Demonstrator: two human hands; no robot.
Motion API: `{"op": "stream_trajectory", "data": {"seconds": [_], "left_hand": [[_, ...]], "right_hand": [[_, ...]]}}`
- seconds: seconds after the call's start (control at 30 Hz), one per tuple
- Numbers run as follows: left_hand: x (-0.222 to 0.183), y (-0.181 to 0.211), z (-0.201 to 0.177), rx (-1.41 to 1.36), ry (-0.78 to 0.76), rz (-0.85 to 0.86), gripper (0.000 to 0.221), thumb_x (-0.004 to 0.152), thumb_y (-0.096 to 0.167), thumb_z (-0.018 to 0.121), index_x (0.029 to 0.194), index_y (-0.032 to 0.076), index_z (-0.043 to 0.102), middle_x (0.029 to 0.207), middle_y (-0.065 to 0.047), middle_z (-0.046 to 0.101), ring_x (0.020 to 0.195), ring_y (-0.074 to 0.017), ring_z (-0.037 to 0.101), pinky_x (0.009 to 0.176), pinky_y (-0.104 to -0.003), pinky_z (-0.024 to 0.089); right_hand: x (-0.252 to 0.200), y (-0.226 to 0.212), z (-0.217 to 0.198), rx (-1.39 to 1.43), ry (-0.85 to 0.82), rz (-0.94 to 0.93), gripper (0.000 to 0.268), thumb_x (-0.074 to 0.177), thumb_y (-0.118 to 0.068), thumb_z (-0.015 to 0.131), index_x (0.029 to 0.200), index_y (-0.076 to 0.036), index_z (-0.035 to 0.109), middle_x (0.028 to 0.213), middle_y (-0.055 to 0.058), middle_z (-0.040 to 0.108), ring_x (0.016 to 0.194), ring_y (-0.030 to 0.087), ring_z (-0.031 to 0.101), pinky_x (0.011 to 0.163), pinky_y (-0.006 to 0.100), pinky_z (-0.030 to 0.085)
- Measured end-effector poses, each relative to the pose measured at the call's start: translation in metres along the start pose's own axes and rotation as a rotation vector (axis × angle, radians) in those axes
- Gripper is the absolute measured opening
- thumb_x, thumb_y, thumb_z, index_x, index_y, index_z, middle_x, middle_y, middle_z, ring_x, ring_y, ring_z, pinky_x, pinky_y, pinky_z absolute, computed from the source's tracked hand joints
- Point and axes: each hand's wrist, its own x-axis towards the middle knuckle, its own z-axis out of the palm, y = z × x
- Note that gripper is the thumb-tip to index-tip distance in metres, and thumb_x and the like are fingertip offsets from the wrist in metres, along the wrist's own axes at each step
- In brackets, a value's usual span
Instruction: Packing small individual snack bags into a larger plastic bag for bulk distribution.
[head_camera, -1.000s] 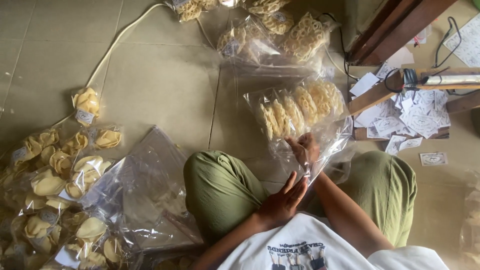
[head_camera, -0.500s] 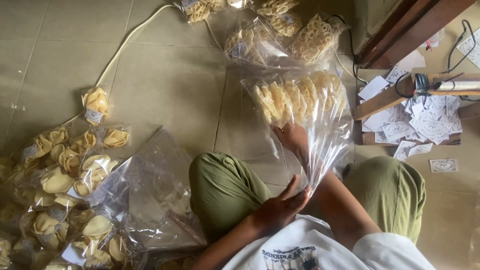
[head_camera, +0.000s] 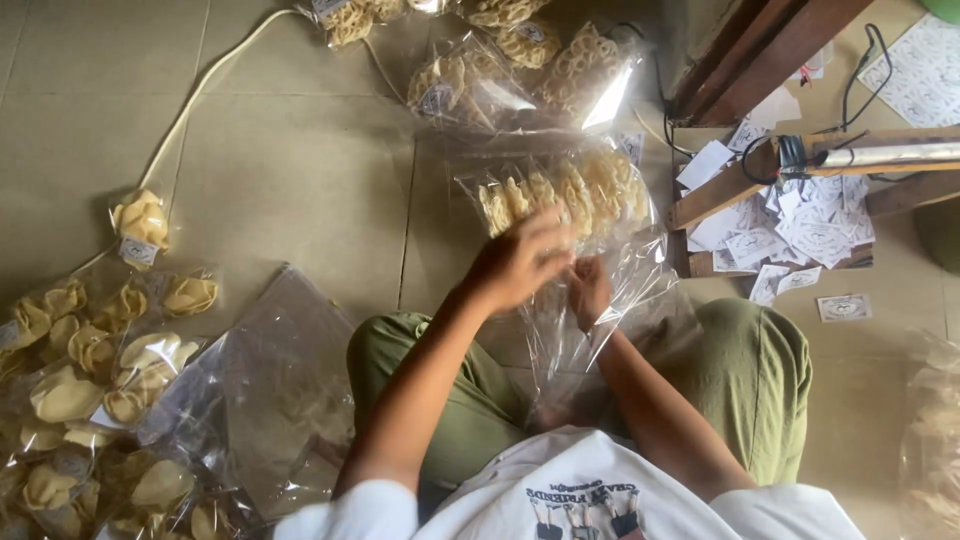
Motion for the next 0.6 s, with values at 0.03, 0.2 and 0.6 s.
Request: {"op": "stream_trajectory", "data": {"seconds": [0.03, 0.2, 0.6], "left_hand": [[0.016, -0.028, 0.02, 0.001, -0.003, 0.004, 0.035, 0.098, 0.034, 0.07, 0.13, 0.018, 0.071, 0.147, -0.026, 0.054, 0.139, -0.049, 0.048, 0.115, -0.052, 0.044], [0.069, -0.123, 0.082, 0.586, -0.311, -0.103, 0.079, 0.101, 0.068, 0.041, 0.165, 0.024, 0.027, 0.172, -0.003, 0.022, 0.159, -0.0402, 0.009, 0.127, -0.058, 0.019], [0.043, -0.119, 0.092, 0.651, -0.44, -0.019, 0.101, 0.086, 0.093, 0.028, 0.166, 0.032, 0.019, 0.175, 0.004, -0.003, 0.158, -0.0428, -0.009, 0.127, -0.06, 0.01]], "right_hand": [[-0.002, 0.003, -0.002, 0.003, 0.004, -0.002, 0.027, 0.096, -0.007, 0.074, 0.116, 0.001, 0.057, 0.101, 0.015, 0.067, 0.094, 0.026, 0.066, 0.085, 0.039, 0.053], [0.008, 0.009, 0.01, -0.579, -0.027, 0.219, 0.033, 0.092, -0.041, 0.079, 0.099, -0.01, 0.071, 0.094, 0.013, 0.074, 0.091, 0.032, 0.073, 0.075, 0.043, 0.056], [0.029, 0.03, 0.024, 0.31, -0.163, 0.602, 0.048, 0.1, -0.036, 0.044, 0.131, -0.002, 0.056, 0.12, 0.016, 0.059, 0.11, 0.03, 0.055, 0.084, 0.025, 0.036]]}}
